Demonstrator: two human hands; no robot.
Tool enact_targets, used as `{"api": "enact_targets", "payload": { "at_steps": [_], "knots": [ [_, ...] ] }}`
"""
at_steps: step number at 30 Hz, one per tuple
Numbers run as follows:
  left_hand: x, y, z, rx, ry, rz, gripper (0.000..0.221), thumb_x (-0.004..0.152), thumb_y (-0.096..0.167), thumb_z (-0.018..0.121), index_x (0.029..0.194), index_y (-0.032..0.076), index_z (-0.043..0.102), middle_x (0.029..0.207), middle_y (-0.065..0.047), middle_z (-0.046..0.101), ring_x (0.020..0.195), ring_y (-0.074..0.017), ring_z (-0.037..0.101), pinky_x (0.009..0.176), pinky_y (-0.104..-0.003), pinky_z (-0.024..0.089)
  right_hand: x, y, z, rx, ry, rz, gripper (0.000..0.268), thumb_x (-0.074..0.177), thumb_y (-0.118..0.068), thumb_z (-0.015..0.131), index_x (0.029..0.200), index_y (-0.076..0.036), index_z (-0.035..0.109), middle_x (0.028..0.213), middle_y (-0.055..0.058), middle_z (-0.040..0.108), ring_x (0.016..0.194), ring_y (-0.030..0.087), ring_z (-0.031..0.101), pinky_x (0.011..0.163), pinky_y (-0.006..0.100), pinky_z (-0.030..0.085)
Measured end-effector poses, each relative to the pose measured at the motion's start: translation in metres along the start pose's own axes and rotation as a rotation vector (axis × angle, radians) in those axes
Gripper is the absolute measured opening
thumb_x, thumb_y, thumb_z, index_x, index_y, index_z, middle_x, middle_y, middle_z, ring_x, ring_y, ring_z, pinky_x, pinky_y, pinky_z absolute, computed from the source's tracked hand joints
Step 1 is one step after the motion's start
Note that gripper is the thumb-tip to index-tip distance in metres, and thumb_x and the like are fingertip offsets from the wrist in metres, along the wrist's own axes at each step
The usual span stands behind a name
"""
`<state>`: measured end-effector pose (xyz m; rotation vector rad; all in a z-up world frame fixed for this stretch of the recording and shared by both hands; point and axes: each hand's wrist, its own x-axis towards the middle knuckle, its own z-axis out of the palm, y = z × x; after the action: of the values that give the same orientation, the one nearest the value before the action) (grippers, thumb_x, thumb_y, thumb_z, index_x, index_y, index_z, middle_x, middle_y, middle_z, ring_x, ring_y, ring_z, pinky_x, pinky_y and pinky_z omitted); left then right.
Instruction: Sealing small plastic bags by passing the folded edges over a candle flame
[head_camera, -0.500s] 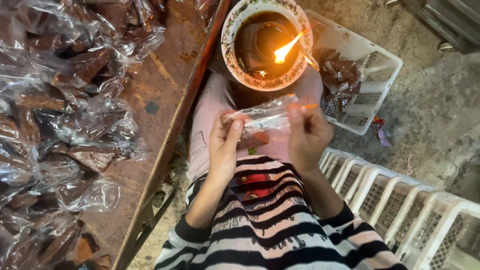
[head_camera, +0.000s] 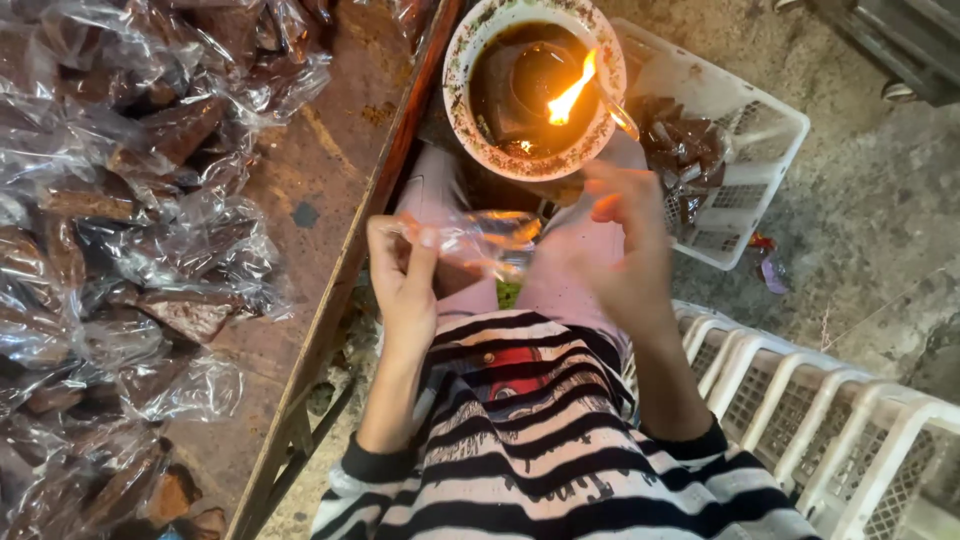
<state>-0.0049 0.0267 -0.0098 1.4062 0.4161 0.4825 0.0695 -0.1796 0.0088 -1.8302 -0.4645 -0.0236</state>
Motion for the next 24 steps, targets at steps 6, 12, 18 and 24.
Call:
{"api": "enact_targets", "payload": {
  "at_steps": [6,12,18,24],
  "knots": [
    [0.007,0.022,0.014,-0.026,-0.038,0.06,0.023,0.103,0.028,0.061,0.091,0.016,0.047,0.079,-0.005,0.06,0.078,-0.0134,0.047,0.076,-0.028,0.037,0.0,-0.035,0.018,0.041,-0.343,0.13,0.021,0.098,-0.026,0.069,0.085,-0.01,0.072,0.121,0.005,0.06,0.099,0.02,0.048,0.095,0.03,0.04],
    [0.026,-0.039,-0.01,-0.581,0.309,-0.297,0.028,0.102,0.024,0.058,0.083,0.02,0.038,0.069,-0.001,0.042,0.051,-0.0207,0.055,0.056,-0.046,0.061,-0.022,-0.01,0.011,0.435,-0.6,0.222,0.034,0.102,-0.016,0.062,0.07,-0.006,0.07,0.105,0.011,0.071,0.082,0.018,0.059,0.077,0.035,0.047],
    [0.01,-0.017,0.018,-0.608,0.137,-0.683,0.03,0.1,0.03,0.058,0.076,0.018,0.044,0.056,-0.004,0.05,0.046,-0.0145,0.055,0.048,-0.029,0.054,-0.015,-0.039,0.041,0.128,-0.203,0.065,0.028,0.087,-0.027,0.084,0.112,-0.015,0.078,0.103,0.004,0.058,0.09,0.017,0.061,0.089,0.036,0.052],
    [0.0,0.03,0.033,0.446,-0.152,0.137,0.042,0.091,0.03,0.077,0.111,0.01,0.046,0.095,-0.011,0.062,0.092,-0.0136,0.066,0.092,-0.022,0.046,-0.008,-0.031,0.03,0.252,-0.097,0.019,0.007,0.092,-0.008,0.077,0.085,-0.005,0.077,0.073,0.006,0.058,0.072,0.02,0.057,0.076,0.031,0.05]
  ]
}}
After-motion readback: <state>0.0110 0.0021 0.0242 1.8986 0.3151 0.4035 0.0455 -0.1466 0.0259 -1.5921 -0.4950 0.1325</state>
